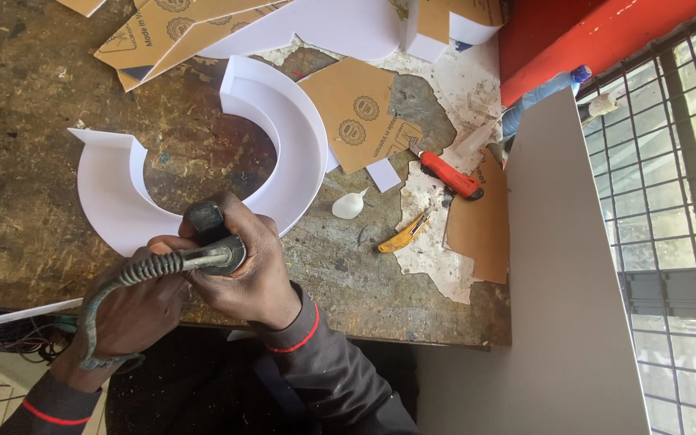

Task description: Assembling a 3D channel letter by gluing and bonding a side strip to the letter face.

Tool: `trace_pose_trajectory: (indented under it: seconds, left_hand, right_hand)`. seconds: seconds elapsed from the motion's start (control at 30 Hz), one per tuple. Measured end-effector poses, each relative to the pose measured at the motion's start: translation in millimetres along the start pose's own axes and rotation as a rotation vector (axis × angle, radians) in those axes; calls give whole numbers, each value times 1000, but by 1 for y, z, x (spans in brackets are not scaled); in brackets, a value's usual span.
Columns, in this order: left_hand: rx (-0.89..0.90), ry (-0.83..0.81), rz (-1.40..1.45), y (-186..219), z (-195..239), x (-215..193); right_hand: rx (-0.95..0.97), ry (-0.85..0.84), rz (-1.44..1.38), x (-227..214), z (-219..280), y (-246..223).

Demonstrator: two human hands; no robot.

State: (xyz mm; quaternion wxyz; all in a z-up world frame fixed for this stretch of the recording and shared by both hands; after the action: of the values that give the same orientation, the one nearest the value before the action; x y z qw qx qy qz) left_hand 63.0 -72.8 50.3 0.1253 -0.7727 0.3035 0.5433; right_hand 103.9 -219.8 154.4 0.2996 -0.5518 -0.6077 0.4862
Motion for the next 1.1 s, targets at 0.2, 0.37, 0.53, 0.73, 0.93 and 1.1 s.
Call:
trace_pose_trajectory:
  seconds: [0.2,0.37,0.53,0.73,0.93,1.1]
  left_hand:
    - [-7,-48,-137,-7,14,22]
    - [-22,10,-218,-5,16,19]
    - [15,33,-337,7,0,-3]
    - [44,51,-326,1,9,8]
    - [8,78,-251,-3,15,15]
    - [6,62,-176,-1,13,9]
  right_hand:
    - [-26,34,-30,0,-2,-4]
    - [-31,23,-77,0,1,-1]
    - [-69,25,-112,-1,0,-5]
    - [-36,8,-77,-1,-1,-6]
    - [-61,37,-62,0,1,-2]
    - [-150,-3,-193,0,2,4]
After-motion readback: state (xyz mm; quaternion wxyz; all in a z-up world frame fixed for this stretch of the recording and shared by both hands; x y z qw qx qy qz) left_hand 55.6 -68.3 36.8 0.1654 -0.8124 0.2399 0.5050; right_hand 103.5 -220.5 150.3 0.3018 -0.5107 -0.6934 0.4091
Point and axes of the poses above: each hand's wrist, its own z-axis away from the middle knuckle, its own x-axis out of the palm, y = z × x, the point moved 7 cm from there along -z, towards the middle knuckle, and after that the axes turned 6 degrees about -y, right-handed, at the moved point
